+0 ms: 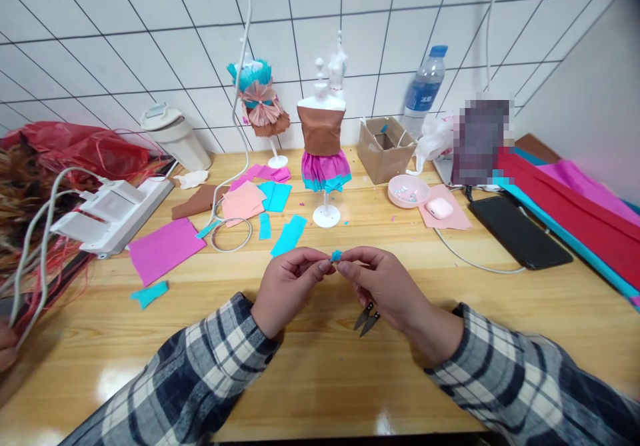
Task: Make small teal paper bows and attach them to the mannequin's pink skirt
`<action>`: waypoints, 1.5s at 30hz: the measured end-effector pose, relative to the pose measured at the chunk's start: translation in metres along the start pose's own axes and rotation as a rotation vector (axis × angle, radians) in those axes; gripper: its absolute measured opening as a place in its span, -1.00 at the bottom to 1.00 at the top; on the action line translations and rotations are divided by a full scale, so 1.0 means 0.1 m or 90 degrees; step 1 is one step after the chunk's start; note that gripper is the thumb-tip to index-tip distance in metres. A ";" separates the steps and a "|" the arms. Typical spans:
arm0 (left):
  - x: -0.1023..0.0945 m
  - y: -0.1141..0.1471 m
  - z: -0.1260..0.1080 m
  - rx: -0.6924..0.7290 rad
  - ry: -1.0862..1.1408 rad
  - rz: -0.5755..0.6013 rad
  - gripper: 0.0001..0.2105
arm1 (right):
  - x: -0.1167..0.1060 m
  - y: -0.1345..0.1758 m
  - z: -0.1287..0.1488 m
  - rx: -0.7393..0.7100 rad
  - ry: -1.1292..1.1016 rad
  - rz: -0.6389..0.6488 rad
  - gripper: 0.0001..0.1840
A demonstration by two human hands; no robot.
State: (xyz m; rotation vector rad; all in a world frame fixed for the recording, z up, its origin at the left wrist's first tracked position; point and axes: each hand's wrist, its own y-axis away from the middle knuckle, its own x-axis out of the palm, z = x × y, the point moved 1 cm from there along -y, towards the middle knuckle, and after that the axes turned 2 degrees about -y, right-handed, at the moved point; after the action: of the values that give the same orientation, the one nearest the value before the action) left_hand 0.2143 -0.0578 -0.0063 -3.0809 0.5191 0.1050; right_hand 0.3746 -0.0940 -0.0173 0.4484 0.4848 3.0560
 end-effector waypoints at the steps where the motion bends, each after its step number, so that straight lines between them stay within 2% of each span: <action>1: 0.00 0.00 -0.01 0.026 -0.035 -0.006 -0.89 | 0.00 0.00 -0.01 0.019 -0.026 -0.005 -0.74; 5: -0.02 0.04 -0.03 0.120 -0.183 -0.005 -0.91 | 0.01 0.02 -0.02 0.036 -0.047 -0.010 -0.70; 9: -0.07 0.04 -0.06 0.164 -0.250 0.032 -0.90 | -0.02 0.02 0.01 0.035 0.000 0.032 -0.72; 11: -0.10 0.03 -0.08 0.178 -0.274 0.084 -0.90 | -0.05 0.00 0.03 -0.009 0.084 0.057 -0.76; 14: -0.14 0.01 -0.09 0.181 -0.301 0.181 -0.89 | -0.10 -0.03 0.06 -0.130 0.195 0.113 -0.88; 18: -0.14 0.00 -0.07 0.111 -0.274 0.226 -0.84 | -0.14 -0.05 0.06 -0.240 0.259 0.133 -0.93; 21: -0.11 0.00 -0.02 0.020 -0.175 0.261 -0.78 | -0.15 -0.05 0.07 -0.273 0.267 0.121 -0.95; 26: -0.09 -0.01 0.05 -0.115 0.004 0.327 -0.70 | -0.13 -0.06 0.07 -0.188 0.193 0.159 -0.75; 31: -0.12 -0.03 0.09 -0.173 0.056 0.358 -0.68 | -0.14 -0.08 0.03 -0.071 0.187 0.173 -0.65; 35: -0.13 -0.02 0.12 -0.203 0.078 0.383 -0.68 | -0.13 -0.07 0.03 -0.088 0.165 0.187 -0.66; 39: -0.09 -0.02 0.12 -0.197 0.076 0.356 -0.66 | -0.11 -0.06 0.04 -0.104 0.163 0.162 -0.70; 42: -0.08 -0.03 0.09 -0.160 0.041 0.248 -0.63 | -0.11 -0.06 0.04 -0.094 0.147 0.121 -0.74; 45: -0.08 -0.03 0.03 -0.067 -0.048 0.150 -0.65 | -0.11 -0.05 0.05 -0.093 0.149 0.076 -0.78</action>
State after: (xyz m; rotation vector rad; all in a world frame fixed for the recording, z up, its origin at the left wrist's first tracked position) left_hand 0.2076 -0.0526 -0.0085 -3.0870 0.8987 0.2576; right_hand 0.3859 -0.0881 -0.0177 0.1203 0.2430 3.2468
